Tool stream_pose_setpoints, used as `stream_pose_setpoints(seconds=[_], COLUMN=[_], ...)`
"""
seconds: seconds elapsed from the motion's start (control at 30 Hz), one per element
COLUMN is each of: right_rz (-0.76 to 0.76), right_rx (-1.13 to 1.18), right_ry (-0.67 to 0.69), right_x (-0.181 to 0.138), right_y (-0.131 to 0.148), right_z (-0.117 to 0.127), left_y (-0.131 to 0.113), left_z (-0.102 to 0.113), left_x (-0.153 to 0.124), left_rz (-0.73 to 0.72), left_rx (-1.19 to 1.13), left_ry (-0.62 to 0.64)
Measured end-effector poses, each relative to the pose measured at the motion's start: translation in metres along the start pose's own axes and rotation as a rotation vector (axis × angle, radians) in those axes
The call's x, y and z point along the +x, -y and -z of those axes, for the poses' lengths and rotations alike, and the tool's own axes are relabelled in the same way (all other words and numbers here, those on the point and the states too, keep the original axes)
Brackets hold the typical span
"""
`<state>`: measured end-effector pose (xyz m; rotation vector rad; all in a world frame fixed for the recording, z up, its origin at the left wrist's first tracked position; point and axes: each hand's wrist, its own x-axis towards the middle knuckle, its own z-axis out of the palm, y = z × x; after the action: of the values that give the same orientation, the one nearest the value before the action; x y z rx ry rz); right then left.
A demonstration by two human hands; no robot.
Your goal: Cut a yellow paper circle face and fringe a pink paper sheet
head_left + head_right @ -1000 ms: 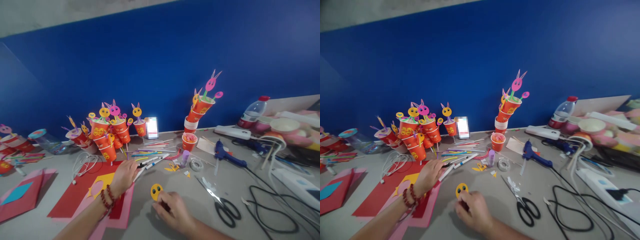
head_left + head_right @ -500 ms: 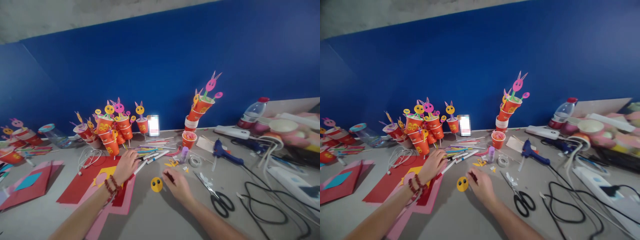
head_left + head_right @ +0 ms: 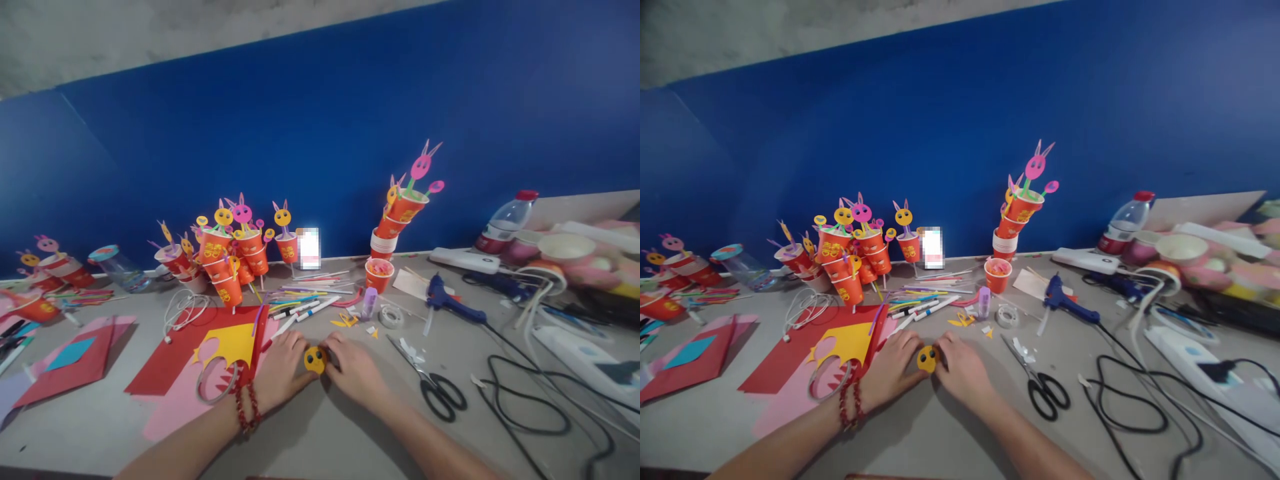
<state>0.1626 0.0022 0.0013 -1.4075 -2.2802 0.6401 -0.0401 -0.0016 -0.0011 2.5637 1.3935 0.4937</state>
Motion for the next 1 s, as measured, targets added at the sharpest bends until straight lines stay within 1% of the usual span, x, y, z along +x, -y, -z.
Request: stream_pose_setpoints(seconds=[0.2,0.37,0.7,1.0], right_rz=[-0.024,-0.029,-0.047,-0.015], right_rx=[-0.038,-0.056,-0.084,-0.057], right_ry=[0.030,0.018,0.045,0.039], right_x=[-0.0006,-0.0007,0.0017,0.0017], right_y=[0.0038,0.0043,0.0073,0.0054], right_z=[0.0022,0.0009,0.0020,0.0020], left_y=[0.0047,0.0070,0.0083,0.0068], left_z=[-0.0014,-0.0035,-0.0042,-0.0026], left_x=[0.0007,0.0010,0.0000,0.0019], left_rz=[-0.017,-0.025,0.001,0.027], left_rx=[-0.037,-0.090,-0.167,-0.241], left_ry=[0.006,-0.001,-0.005,-0.001])
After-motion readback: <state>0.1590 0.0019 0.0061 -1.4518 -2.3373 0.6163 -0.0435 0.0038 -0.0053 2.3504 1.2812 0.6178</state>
